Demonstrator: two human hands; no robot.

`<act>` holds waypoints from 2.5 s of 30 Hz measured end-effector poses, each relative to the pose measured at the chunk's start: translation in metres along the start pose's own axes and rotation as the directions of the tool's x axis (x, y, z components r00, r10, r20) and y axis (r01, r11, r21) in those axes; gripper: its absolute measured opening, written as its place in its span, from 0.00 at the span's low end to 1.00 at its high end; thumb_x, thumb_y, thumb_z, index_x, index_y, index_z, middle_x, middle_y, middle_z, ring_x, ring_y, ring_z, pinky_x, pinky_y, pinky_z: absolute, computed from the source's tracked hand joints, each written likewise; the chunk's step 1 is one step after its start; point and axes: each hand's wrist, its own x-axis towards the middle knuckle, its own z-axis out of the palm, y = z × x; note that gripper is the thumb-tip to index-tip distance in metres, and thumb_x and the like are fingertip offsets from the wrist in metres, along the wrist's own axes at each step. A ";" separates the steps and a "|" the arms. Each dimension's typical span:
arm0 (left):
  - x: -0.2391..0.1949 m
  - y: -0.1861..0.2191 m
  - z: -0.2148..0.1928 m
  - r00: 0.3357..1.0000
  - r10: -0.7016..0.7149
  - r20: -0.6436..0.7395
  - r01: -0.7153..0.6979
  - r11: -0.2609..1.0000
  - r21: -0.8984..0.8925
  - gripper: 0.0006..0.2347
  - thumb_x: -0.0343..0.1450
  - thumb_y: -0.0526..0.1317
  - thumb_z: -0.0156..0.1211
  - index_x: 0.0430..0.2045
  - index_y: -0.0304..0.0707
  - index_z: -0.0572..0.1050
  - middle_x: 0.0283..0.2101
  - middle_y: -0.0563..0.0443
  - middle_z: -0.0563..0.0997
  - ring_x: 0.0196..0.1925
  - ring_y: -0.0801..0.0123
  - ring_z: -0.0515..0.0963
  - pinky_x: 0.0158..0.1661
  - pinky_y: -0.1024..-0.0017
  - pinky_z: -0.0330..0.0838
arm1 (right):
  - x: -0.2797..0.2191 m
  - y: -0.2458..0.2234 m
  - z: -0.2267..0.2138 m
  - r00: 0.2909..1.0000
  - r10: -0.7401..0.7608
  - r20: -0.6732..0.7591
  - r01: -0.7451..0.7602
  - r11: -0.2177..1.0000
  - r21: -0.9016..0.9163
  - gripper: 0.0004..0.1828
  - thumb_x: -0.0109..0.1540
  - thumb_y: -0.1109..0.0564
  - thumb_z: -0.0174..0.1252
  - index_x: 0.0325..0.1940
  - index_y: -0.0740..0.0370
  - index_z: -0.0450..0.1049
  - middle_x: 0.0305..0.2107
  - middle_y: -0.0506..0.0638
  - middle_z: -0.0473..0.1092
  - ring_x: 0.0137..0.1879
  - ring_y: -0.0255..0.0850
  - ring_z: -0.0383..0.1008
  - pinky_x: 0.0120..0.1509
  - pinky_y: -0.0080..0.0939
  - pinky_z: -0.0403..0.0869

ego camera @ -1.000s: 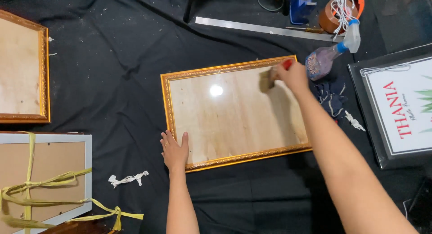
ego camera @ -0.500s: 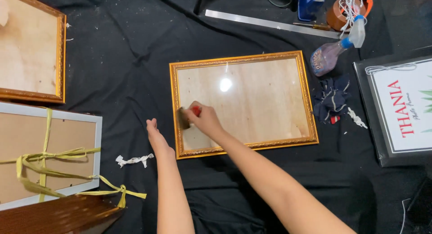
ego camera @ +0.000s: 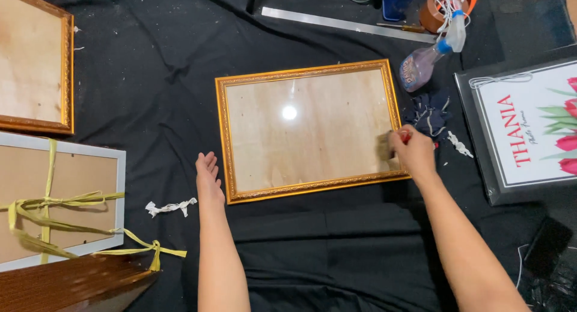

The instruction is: The person cleans a gold picture frame by brushing its surface, spraying a cleaning solution, and wiping it with a cloth. The frame is placed on a black cloth on the floor.

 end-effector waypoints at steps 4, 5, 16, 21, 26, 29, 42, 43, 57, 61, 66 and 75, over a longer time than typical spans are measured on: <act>0.004 -0.008 -0.001 0.999 -0.039 -0.028 0.039 0.999 0.004 0.32 0.75 0.66 0.43 0.68 0.46 0.62 0.75 0.41 0.55 0.78 0.42 0.43 0.72 0.45 0.27 | -0.026 0.011 0.026 0.983 -0.120 -0.139 0.073 0.950 -0.304 0.10 0.67 0.46 0.57 0.41 0.53 0.75 0.28 0.57 0.75 0.40 0.58 0.81 0.48 0.55 0.79; 0.002 -0.008 -0.001 0.998 -0.043 -0.035 0.043 0.999 -0.002 0.32 0.75 0.66 0.43 0.68 0.45 0.62 0.75 0.41 0.55 0.78 0.42 0.44 0.72 0.45 0.27 | -0.039 -0.007 0.040 0.969 -0.224 -0.107 0.187 0.941 -0.282 0.07 0.65 0.51 0.58 0.38 0.56 0.74 0.27 0.58 0.74 0.39 0.59 0.80 0.45 0.56 0.78; 0.011 -0.019 -0.012 0.994 -0.057 -0.089 0.056 0.998 -0.008 0.34 0.73 0.68 0.45 0.67 0.45 0.64 0.73 0.43 0.59 0.77 0.43 0.47 0.72 0.48 0.31 | -0.180 -0.262 0.146 0.832 -0.520 0.192 0.290 0.703 0.649 0.08 0.63 0.51 0.62 0.43 0.53 0.74 0.34 0.58 0.76 0.47 0.60 0.79 0.49 0.51 0.78; 0.025 -0.033 -0.017 0.993 0.040 -0.112 -0.036 0.999 0.034 0.33 0.75 0.62 0.51 0.65 0.32 0.64 0.72 0.36 0.60 0.77 0.45 0.51 0.73 0.57 0.38 | -0.161 -0.241 0.128 0.844 -0.390 0.369 0.069 0.761 0.646 0.11 0.64 0.45 0.62 0.46 0.51 0.77 0.35 0.62 0.77 0.48 0.62 0.79 0.53 0.54 0.77; 0.012 -0.022 -0.006 0.995 0.006 -0.102 0.000 0.998 0.059 0.32 0.74 0.63 0.51 0.66 0.38 0.65 0.72 0.36 0.60 0.77 0.41 0.47 0.72 0.51 0.35 | -0.107 -0.088 0.084 0.919 -0.158 0.362 -0.016 0.901 0.434 0.11 0.64 0.42 0.63 0.46 0.46 0.79 0.35 0.61 0.78 0.49 0.59 0.79 0.55 0.55 0.75; 0.006 -0.014 0.003 0.997 0.010 -0.082 -0.003 0.996 0.095 0.32 0.75 0.63 0.50 0.67 0.39 0.63 0.72 0.36 0.59 0.77 0.40 0.46 0.71 0.47 0.34 | -0.077 0.003 0.035 0.967 -0.001 0.253 -0.079 0.949 0.304 0.12 0.63 0.42 0.64 0.46 0.46 0.81 0.36 0.64 0.78 0.49 0.62 0.78 0.55 0.58 0.74; 0.018 -0.019 0.003 0.997 0.022 -0.081 -0.018 0.999 0.049 0.32 0.76 0.62 0.50 0.68 0.37 0.61 0.73 0.36 0.58 0.77 0.41 0.46 0.72 0.45 0.34 | -0.122 -0.114 0.087 0.808 -0.477 0.345 0.483 0.872 0.075 0.16 0.61 0.56 0.60 0.53 0.51 0.71 0.40 0.57 0.75 0.52 0.59 0.79 0.56 0.57 0.77; 0.008 -0.008 0.006 0.996 0.027 -0.087 -0.023 0.999 0.048 0.32 0.76 0.62 0.50 0.68 0.37 0.61 0.73 0.36 0.58 0.77 0.41 0.46 0.72 0.45 0.34 | -0.128 -0.147 0.089 0.804 -0.484 0.345 0.489 0.869 0.080 0.16 0.61 0.56 0.60 0.53 0.51 0.71 0.40 0.57 0.75 0.52 0.59 0.79 0.56 0.57 0.77; 0.047 -0.031 -0.002 0.965 0.017 -0.260 0.016 0.992 0.123 0.25 0.73 0.55 0.58 0.61 0.43 0.70 0.68 0.43 0.68 0.74 0.52 0.59 0.72 0.57 0.50 | 0.031 -0.371 0.186 0.515 -0.761 0.393 0.586 0.648 0.487 0.15 0.63 0.42 0.63 0.41 0.50 0.69 0.22 0.41 0.78 0.40 0.44 0.83 0.54 0.47 0.76; 0.047 -0.029 0.005 0.972 0.049 -0.232 0.028 0.948 0.316 0.23 0.72 0.55 0.57 0.60 0.46 0.72 0.66 0.48 0.70 0.71 0.57 0.64 0.70 0.61 0.57 | 0.086 -0.403 0.181 0.606 -0.778 0.163 0.717 0.623 0.313 0.19 0.62 0.42 0.64 0.45 0.51 0.65 0.31 0.55 0.77 0.47 0.62 0.79 0.54 0.61 0.74; 0.029 -0.014 0.013 0.990 -0.063 -0.122 0.112 0.887 0.448 0.29 0.75 0.61 0.44 0.71 0.49 0.59 0.73 0.47 0.61 0.76 0.56 0.56 0.73 0.61 0.49 | 0.094 -0.379 0.201 0.602 -0.793 0.091 0.765 0.606 0.218 0.14 0.66 0.47 0.61 0.48 0.45 0.63 0.39 0.49 0.70 0.48 0.55 0.78 0.53 0.54 0.77; -0.003 0.017 0.028 0.995 -0.095 -0.035 0.099 0.823 0.560 0.33 0.76 0.62 0.34 0.73 0.42 0.52 0.75 0.41 0.56 0.78 0.50 0.51 0.74 0.51 0.42 | -0.078 -0.259 0.115 0.252 -0.784 0.566 0.681 0.560 0.472 0.13 0.62 0.56 0.61 0.48 0.52 0.66 0.36 0.58 0.74 0.47 0.63 0.79 0.51 0.60 0.78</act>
